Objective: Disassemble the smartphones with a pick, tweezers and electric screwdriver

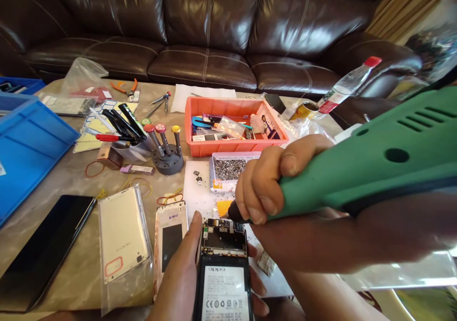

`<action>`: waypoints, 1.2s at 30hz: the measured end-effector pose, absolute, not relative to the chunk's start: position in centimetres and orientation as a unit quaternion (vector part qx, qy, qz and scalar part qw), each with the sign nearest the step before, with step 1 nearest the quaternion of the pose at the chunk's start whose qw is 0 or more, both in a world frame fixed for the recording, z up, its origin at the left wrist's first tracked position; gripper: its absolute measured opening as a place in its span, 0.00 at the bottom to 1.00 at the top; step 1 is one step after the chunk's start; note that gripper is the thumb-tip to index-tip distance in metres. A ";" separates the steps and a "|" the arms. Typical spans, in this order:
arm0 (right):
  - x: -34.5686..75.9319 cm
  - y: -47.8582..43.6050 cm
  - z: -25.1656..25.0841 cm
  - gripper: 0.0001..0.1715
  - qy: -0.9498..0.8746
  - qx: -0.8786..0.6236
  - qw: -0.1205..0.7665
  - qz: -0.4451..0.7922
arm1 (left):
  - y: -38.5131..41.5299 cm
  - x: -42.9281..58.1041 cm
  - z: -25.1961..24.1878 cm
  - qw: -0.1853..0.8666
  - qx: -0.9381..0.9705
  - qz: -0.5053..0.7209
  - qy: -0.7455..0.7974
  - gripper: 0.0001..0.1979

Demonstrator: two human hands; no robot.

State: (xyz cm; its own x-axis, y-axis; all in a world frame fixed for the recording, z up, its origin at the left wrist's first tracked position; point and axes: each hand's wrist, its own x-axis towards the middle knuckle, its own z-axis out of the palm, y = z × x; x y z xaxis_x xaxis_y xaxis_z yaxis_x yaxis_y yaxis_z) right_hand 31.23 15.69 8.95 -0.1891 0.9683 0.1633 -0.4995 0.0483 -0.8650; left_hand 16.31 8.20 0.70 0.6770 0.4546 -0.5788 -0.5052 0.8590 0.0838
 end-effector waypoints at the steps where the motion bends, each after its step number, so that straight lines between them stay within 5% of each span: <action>1: 31.1 15.7 9.0 0.27 -0.435 -0.270 0.578 0.636 | 8.4 16.3 1.0 0.913 -0.043 0.265 0.308 0.48; 36: 30.9 15.5 8.6 0.26 -0.418 -0.267 0.637 0.590 | 8.7 14.9 -0.1 0.891 -0.035 0.317 0.324 0.38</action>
State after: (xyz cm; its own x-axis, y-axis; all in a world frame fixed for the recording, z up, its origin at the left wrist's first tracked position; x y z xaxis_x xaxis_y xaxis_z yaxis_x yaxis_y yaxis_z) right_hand 30.89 15.48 8.60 -0.0461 0.9752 0.2166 -0.5291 0.1601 -0.8333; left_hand 14.89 8.74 -0.13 0.5894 0.5425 -0.5986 -0.5876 0.7964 0.1432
